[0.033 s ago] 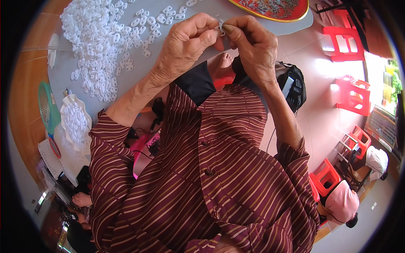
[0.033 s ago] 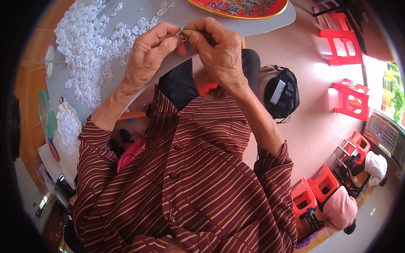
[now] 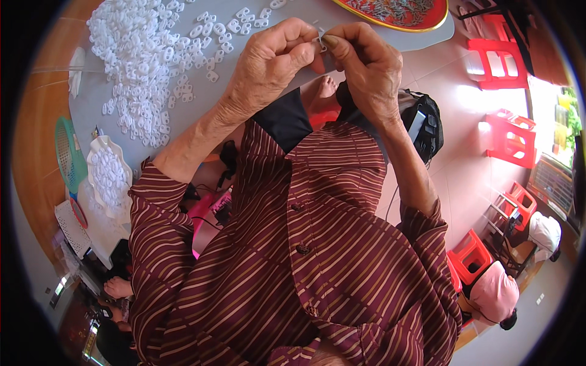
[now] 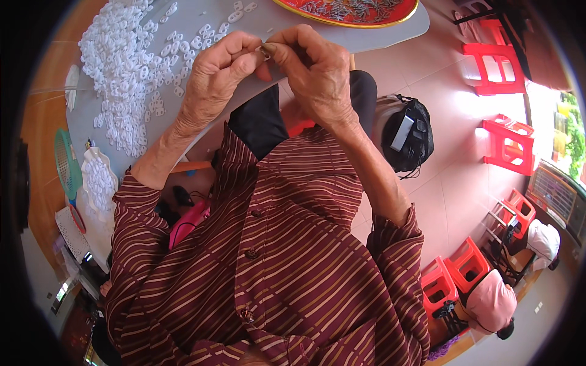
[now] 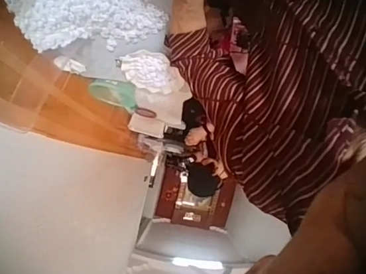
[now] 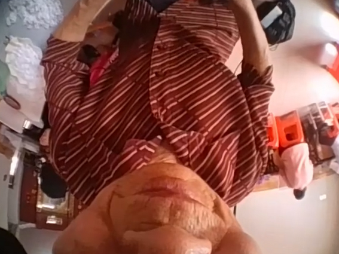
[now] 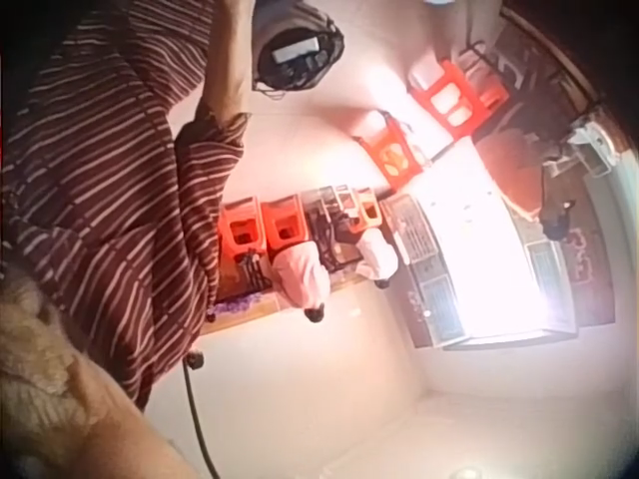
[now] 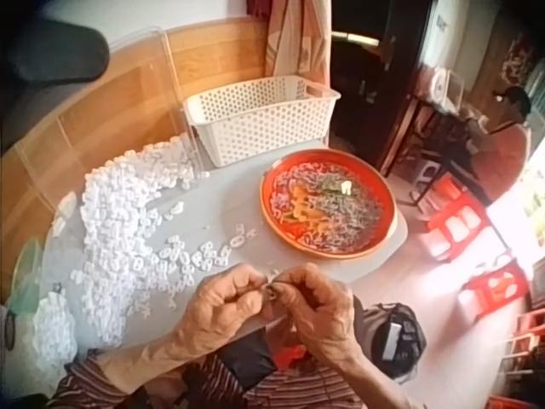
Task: Manually assembling small white plastic components by inserting metal pins or rings.
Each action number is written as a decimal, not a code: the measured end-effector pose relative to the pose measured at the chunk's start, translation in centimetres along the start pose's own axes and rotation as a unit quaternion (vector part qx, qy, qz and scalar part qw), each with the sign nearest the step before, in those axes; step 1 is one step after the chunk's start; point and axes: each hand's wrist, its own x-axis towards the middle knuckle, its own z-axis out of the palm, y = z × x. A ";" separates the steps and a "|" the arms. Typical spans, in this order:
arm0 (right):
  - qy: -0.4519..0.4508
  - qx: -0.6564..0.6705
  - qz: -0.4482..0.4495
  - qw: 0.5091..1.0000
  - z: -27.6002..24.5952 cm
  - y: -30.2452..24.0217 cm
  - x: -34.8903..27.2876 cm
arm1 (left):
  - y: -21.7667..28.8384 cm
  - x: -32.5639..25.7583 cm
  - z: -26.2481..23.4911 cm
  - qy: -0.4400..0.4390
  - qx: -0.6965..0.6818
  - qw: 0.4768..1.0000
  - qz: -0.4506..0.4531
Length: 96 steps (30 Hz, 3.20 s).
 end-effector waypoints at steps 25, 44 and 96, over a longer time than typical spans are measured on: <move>0.034 0.053 0.052 0.997 1.0 -1.4 -0.2 | 0.3 -0.1 0.8 0.065 -0.102 0.993 0.013; -0.010 0.117 0.099 0.988 0.9 -1.4 0.5 | -1.1 5.2 -6.1 0.047 0.512 0.840 0.172; -0.037 0.208 0.019 0.977 1.2 -0.1 1.3 | 1.0 2.8 -2.9 0.071 0.122 0.989 0.048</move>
